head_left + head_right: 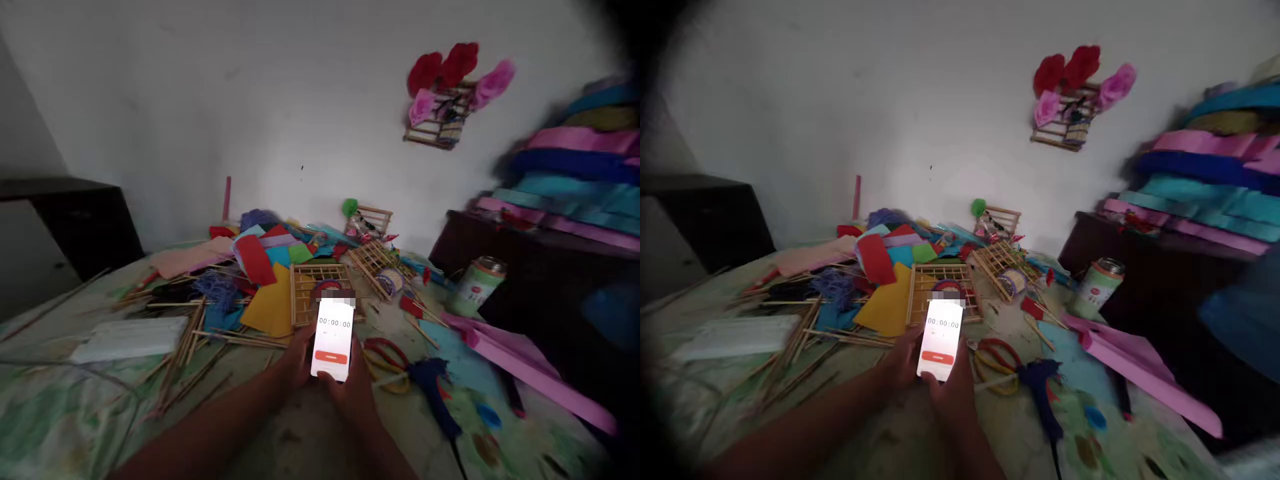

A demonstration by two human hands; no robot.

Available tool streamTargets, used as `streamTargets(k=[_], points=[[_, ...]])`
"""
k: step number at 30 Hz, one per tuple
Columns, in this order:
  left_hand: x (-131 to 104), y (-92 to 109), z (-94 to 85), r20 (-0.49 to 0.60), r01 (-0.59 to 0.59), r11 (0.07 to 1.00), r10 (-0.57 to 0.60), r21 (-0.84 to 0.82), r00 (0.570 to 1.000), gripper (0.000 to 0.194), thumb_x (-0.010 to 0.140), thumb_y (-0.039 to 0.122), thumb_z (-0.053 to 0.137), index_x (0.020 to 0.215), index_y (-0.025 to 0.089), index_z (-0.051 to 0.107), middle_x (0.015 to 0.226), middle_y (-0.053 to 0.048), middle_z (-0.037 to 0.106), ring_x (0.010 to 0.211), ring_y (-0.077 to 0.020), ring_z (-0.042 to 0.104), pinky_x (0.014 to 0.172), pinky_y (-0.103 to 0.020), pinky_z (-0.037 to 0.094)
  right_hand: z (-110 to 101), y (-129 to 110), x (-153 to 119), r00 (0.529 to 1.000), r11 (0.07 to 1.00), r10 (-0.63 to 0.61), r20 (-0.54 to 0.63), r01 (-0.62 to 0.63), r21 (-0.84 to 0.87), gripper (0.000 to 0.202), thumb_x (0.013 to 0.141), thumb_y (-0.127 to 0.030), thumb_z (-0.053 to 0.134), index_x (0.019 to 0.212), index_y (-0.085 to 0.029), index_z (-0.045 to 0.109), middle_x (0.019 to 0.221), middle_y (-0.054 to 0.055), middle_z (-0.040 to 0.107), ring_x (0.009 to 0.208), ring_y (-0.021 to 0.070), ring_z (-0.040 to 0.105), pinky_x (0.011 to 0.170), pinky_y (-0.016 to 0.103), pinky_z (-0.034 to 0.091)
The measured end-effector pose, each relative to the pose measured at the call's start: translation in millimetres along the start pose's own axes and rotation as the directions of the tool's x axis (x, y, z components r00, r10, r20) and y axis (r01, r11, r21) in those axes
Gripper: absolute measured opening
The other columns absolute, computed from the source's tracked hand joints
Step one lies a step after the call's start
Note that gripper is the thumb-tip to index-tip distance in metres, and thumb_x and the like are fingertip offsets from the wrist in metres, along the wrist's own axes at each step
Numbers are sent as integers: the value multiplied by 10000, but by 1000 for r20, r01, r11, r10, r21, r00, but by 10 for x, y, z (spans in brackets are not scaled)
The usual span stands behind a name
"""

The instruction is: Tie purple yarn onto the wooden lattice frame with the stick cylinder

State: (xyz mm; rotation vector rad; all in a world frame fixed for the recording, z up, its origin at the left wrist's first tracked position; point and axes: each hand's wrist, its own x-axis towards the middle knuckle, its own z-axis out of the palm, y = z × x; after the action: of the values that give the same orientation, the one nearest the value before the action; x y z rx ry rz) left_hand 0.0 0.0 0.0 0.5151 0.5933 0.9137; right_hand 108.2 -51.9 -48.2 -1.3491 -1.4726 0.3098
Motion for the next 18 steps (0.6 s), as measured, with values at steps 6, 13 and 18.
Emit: streamTargets(k=[6,13,18], points=[[50,-27,-87,25,-3,1000,3,0,1000,309,839,329,498,933,82,657,873,-151,713,887,-309,654,843,-423,458,12,7,-26,1000,1000,12,-18,-12,-11,747,673,-291,622,1343,-142,327,1251,162,543,1129,313,547,911,470,475],[105,-60,-175,44,0,1000,1,-12,999,313,823,373,529,933,114,668,907,-132,715,984,-330,623,895,-430,443,-1,-2,-11,1000,999,22,-21,-23,-47,743,668,-269,607,1350,-158,334,1252,146,549,1135,312,546,936,476,455],[100,-62,-178,47,-17,1000,17,18,999,330,801,391,550,937,113,666,929,-133,710,1012,-337,613,933,-449,422,-1,13,-15,999,998,26,-28,-27,-55,713,697,-301,596,1341,-147,331,1259,158,537,1157,313,527,957,484,433]])
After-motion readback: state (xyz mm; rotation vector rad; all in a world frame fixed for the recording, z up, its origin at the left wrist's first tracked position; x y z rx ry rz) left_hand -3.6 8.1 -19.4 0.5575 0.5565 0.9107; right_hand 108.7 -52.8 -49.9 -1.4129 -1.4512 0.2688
